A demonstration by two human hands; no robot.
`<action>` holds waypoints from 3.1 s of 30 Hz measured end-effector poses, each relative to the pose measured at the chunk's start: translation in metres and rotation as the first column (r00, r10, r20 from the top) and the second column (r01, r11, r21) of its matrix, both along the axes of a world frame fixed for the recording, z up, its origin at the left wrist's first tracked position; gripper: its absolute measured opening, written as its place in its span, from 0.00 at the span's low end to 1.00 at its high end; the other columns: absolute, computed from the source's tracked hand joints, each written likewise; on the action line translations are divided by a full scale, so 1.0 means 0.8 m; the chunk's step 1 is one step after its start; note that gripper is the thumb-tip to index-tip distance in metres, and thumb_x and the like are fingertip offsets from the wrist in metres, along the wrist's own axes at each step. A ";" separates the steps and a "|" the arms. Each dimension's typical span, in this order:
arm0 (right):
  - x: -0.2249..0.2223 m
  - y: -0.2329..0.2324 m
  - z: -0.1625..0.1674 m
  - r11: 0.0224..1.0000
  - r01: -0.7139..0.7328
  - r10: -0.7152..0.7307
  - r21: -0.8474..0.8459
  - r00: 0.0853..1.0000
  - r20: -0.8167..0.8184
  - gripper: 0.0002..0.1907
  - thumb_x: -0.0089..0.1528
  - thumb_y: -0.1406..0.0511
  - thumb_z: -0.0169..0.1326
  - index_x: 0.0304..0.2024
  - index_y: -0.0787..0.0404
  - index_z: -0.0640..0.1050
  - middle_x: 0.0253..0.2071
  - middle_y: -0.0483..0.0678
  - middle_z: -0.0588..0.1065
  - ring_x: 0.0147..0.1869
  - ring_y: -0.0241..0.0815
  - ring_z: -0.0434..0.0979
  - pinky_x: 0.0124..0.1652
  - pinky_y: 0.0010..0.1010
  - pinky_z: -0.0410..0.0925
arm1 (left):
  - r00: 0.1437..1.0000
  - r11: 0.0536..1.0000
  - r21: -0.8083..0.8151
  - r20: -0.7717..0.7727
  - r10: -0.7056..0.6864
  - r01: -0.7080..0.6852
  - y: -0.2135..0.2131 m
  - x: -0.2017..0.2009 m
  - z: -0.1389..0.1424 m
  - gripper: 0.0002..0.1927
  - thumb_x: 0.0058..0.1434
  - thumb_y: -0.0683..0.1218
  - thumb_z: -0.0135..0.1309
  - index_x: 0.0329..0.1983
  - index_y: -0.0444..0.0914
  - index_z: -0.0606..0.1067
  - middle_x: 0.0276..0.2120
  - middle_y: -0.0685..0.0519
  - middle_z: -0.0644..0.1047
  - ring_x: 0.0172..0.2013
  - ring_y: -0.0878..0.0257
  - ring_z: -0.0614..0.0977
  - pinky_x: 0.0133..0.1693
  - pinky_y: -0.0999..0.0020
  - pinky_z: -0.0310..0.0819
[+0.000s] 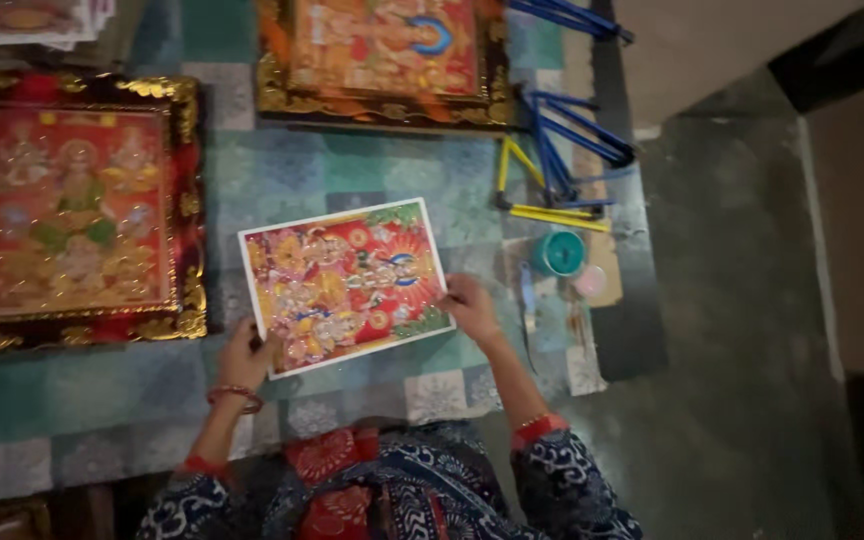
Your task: The person rubs a blue glue stick across a square backing board, then places a printed picture onto the glued board and positions blue clamps around its edges. Framed religious pictures and framing tools sit on the work table around the board.
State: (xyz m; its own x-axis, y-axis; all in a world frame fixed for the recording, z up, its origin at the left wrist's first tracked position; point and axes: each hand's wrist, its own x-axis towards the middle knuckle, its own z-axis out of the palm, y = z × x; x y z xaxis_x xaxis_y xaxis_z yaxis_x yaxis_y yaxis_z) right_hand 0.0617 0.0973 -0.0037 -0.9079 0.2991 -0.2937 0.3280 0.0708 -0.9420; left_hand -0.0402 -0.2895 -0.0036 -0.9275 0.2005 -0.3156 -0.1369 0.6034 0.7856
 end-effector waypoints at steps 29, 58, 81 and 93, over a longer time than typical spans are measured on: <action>-0.102 0.412 0.113 0.689 0.138 -0.113 0.712 0.990 -0.083 0.09 0.58 0.66 0.59 0.40 0.62 0.84 0.30 0.50 0.80 0.35 0.43 0.83 0.36 0.33 0.74 | 0.986 0.766 -0.640 0.155 0.056 0.057 0.002 -0.025 0.103 0.32 0.62 0.73 0.46 0.55 0.49 0.78 0.41 0.44 0.83 0.42 0.39 0.84 0.42 0.45 0.78; -0.471 0.490 0.072 -0.072 -0.084 0.141 0.994 0.986 0.093 0.40 0.58 0.56 0.58 0.66 0.73 0.63 0.67 0.65 0.64 0.70 0.63 0.62 0.65 0.55 0.58 | 0.987 0.895 -0.437 -0.083 -0.138 0.089 0.184 -0.057 0.122 0.14 0.61 0.58 0.51 0.46 0.50 0.76 0.37 0.50 0.83 0.35 0.47 0.85 0.34 0.51 0.79; -0.386 0.543 0.110 0.263 -0.535 0.090 0.802 0.842 0.532 0.12 0.68 0.61 0.50 0.44 0.62 0.80 0.44 0.55 0.75 0.47 0.55 0.75 0.46 0.45 0.70 | 0.935 0.959 -0.072 -0.214 -0.283 0.274 0.280 -0.067 0.165 0.12 0.65 0.55 0.51 0.44 0.44 0.77 0.39 0.52 0.83 0.37 0.51 0.85 0.35 0.59 0.79; -0.120 0.137 0.186 0.916 -0.333 0.333 -0.225 0.942 -0.043 0.15 0.68 0.62 0.52 0.57 0.56 0.72 0.38 0.40 0.73 0.38 0.29 0.72 0.36 0.24 0.67 | 0.986 0.476 0.874 0.151 -0.067 -0.101 0.420 -0.094 0.114 0.20 0.75 0.50 0.52 0.58 0.29 0.70 0.53 0.47 0.81 0.48 0.64 0.80 0.52 0.67 0.77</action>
State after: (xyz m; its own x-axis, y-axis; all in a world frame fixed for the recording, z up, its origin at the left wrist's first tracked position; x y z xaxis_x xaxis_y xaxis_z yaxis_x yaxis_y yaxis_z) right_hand -0.0343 0.2067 0.1447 -0.9446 -0.0946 -0.3142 0.3189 -0.0392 -0.9470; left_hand -0.1156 0.0465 0.0879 -0.8940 0.4342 -0.1109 -0.2986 -0.3926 0.8699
